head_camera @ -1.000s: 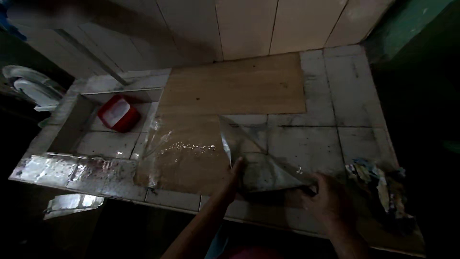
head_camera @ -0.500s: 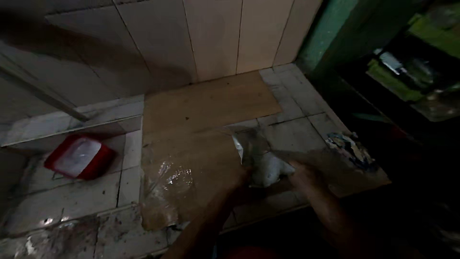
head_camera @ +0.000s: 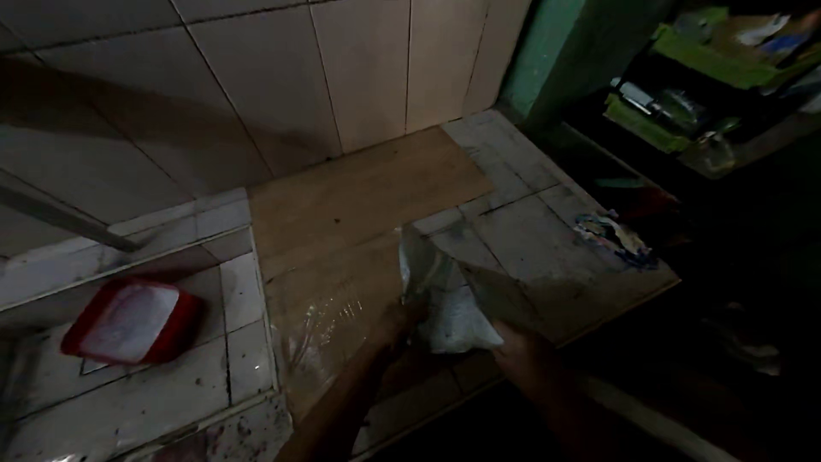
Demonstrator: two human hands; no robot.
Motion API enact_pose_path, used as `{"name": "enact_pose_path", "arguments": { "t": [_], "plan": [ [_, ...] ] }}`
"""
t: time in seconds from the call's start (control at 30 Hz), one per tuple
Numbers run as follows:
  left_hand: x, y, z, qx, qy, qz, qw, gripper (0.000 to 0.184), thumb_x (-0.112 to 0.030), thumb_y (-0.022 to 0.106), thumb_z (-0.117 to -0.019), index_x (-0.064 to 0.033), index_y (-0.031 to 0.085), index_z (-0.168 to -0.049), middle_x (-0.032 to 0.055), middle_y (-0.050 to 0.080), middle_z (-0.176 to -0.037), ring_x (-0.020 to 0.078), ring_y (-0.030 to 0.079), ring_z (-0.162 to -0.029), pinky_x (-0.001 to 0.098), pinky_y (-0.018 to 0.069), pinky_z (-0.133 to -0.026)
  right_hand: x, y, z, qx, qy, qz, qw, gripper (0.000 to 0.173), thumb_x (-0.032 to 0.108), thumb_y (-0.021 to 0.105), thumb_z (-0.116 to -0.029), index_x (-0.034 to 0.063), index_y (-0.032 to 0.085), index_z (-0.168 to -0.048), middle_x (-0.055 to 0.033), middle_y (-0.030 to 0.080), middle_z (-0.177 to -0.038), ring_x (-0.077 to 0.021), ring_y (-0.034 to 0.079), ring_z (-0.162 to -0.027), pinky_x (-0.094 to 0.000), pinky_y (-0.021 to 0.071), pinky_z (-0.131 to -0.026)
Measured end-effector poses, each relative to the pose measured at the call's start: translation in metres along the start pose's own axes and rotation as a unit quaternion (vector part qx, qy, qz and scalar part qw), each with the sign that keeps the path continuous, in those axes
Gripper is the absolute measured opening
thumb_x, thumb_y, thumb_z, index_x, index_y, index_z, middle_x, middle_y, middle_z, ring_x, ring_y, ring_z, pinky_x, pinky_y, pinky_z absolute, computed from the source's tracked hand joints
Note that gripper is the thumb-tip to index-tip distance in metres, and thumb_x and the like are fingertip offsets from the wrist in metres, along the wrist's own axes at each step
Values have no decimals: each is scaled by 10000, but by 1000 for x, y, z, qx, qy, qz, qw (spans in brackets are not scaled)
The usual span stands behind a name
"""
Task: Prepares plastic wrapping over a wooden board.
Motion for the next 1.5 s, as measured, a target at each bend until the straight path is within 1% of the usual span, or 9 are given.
{"name": "enact_pose_path", "arguments": {
  "t": [0.1, 0.2, 0.3, 0.37, 0.6, 0.83, 1.17, 1.3, 1.5],
  "plan": [
    [-7, -2, 1, -25, -19, -43, 999, 281, -148, 615, -1020, -41, 570, -1277, 77, 684, -958, 138, 668, -794, 312, 578, -702, -15, 20, -1, 13, -30, -15, 999, 336, 66, 752, -897, -29, 720, -1218, -251, 749, -1013, -435, 741, -912, -621, 580, -818],
    [9, -14, -3, -47, -29, -113, 992, 353, -199, 670, -995, -59, 588, -1308, 96, 702, -976, 156, 669, -777, 326, 575, -671, -29, 51, -2, 105, -31, -39, 993, 450, 140, 690, -953, -18, 628, -1370, -253, 718, -1168, -424, 700, -1078, -602, 533, -963],
    [9, -12, -4, -72, -36, -128, 988, 370, -184, 687, -981, -52, 580, -1310, 106, 688, -991, 163, 653, -792, 336, 564, -688, -34, 55, -2, 17, -78, -49, 996, 351, 110, 739, -885, -18, 724, -1211, -230, 751, -1030, -416, 740, -943, -616, 584, -833],
    [8, -11, 2, -90, -39, -138, 986, 382, -200, 701, -974, -44, 589, -1305, 121, 685, -983, 183, 650, -787, 362, 562, -694, -37, 57, -1, 47, -56, -64, 995, 351, 103, 710, -920, -37, 702, -1242, -251, 741, -1078, -436, 725, -994, -628, 559, -883],
    [8, -11, -2, -94, -33, -184, 978, 526, -468, 509, -1064, -17, 597, -1322, 192, 680, -1091, 283, 666, -955, 495, 550, -866, -29, 43, -4, 99, 22, -47, 994, 402, 85, 704, -950, -4, 650, -1339, -272, 712, -1168, -452, 692, -1087, -638, 515, -960],
    [2, -9, 9, 5, 62, -225, 972, 536, -420, 334, -1125, -28, 516, -1443, 246, 599, -1348, 361, 597, -1222, 564, 472, -1031, 17, 28, 6, 44, 142, -36, 988, 367, 145, 638, -1027, 43, 625, -1379, -266, 669, -1271, -456, 631, -1199, -649, 463, -1025],
    [-2, -80, 26, 104, 135, -220, 961, 470, -332, 418, -1118, -11, 521, -1446, 231, 596, -1380, 327, 593, -1258, 517, 474, -1067, 109, 54, 51, -57, 185, -29, 981, 378, 193, 642, -1030, 42, 630, -1376, -267, 674, -1263, -460, 639, -1184, -667, 465, -1012],
    [0, -122, 35, 82, 80, -276, 954, 505, -397, 384, -1119, -27, 549, -1421, 221, 618, -1334, 315, 612, -1208, 522, 483, -1036, 114, 77, 69, -68, 143, -32, 987, 347, 77, 682, -976, -11, 664, -1310, -274, 703, -1179, -459, 675, -1104, -636, 512, -968],
    [12, -131, 23, 29, 24, -285, 958, 513, -509, 429, -1080, -90, 614, -1312, 157, 691, -1053, 259, 671, -892, 474, 564, -796, 94, 124, 63, 48, 125, 0, 991, 526, 134, 729, -930, 8, 596, -1423, -258, 699, -1231, -455, 680, -1120, -620, 519, -975]
  ]
}}
Point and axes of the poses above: each hand's wrist, its own z-axis away from the middle knuckle, its own y-axis out of the palm, x = y × z, the point moved 6 cm from there along -z, towards the middle knuckle
